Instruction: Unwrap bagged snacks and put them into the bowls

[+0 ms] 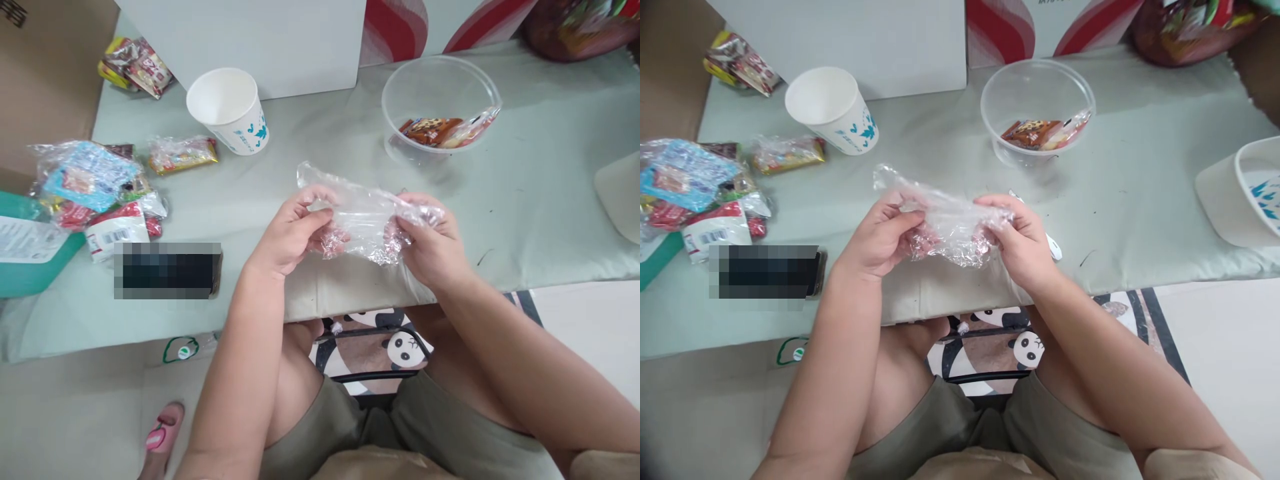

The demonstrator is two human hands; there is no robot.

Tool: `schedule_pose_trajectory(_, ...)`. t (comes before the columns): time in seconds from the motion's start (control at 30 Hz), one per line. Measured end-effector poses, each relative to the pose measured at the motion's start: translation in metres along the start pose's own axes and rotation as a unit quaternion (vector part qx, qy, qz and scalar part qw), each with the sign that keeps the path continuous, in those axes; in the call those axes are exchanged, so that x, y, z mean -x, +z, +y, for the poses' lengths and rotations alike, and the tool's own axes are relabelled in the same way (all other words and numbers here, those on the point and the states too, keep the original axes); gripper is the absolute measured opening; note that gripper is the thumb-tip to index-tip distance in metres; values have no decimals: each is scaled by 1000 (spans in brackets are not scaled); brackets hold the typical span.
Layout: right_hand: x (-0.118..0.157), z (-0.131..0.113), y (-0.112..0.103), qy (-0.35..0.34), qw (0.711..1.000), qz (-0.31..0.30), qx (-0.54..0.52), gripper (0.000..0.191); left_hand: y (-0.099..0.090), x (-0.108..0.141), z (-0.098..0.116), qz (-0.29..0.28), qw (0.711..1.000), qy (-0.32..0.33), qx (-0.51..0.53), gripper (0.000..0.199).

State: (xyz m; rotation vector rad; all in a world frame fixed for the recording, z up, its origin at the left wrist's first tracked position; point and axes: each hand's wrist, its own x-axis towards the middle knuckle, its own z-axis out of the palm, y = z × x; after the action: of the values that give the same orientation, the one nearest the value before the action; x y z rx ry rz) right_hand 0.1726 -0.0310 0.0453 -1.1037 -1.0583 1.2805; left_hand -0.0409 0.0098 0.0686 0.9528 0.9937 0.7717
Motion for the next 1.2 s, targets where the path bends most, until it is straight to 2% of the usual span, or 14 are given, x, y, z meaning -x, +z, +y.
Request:
schedule_pose_trajectory(0.1, 2, -3, -3, -19, 999, -17, 36, 17, -4, -1, 4, -4, 999, 22, 25, 20)
schedule_pose_trajectory(0.23, 5, -8, -3, -59, 985, -6, 159, 33, -12, -6, 1, 23, 998, 48, 35, 45)
schedule_pose_trajectory(0.3, 6, -10, 0, -52, 973, 4, 224, 24, -15, -9, -7, 31, 997, 68, 6, 52)
schedule_pose_trajectory(0.37, 7, -11, 2, -25, 970, -1, 242, 11, -18, -13, -17, 40, 990, 123, -48, 75)
schedule_pose_trajectory(0.43, 7, -11, 2, 22, 981, -36, 190, 43, -23, -17, -26, 59, 973, 198, -102, 86)
schedule_pose_trajectory(0.5, 6, -11, 0, 73, 988, -81, 109, 68, -28, -21, -32, 71, 955, 250, -141, 84)
schedule_pose_trajectory(0.53, 5, -11, -1, 96, 987, -102, 78, 71, -30, -22, -33, 70, 948, 266, -158, 82)
schedule_pose_trajectory(0.63, 3, -12, -2, 151, 973, -168, 46, 56, -33, -26, -34, 64, 930, 298, -207, 84)
schedule_pose_trajectory(0.73, 3, -12, 3, 168, 959, -226, 44, 31, -27, -24, -31, 114, 898, 340, -254, 78)
schedule_pose_trajectory(0.87, 4, -10, 10, 156, 972, -166, 48, 23, -7, -8, -19, 209, 831, 414, -307, 31)
schedule_pose_trajectory(0.93, 5, -10, 10, 159, 975, -146, 50, 25, 4, -1, -13, 169, 828, 409, -345, 27)
schedule_pose_trajectory(1.03, 5, -11, 10, 136, 980, -139, 44, 22, 14, 2, -11, 57, 838, 377, -390, 35)
schedule_pose_trajectory(1.1, 6, -12, 9, 107, 984, -134, 38, 18, 16, 1, -12, 7, 862, 316, -396, 49)
schedule_pose_trajectory(1.2, 5, -13, 8, 73, 988, -133, 26, 21, 17, 1, -14, -22, 905, 217, -365, 61)
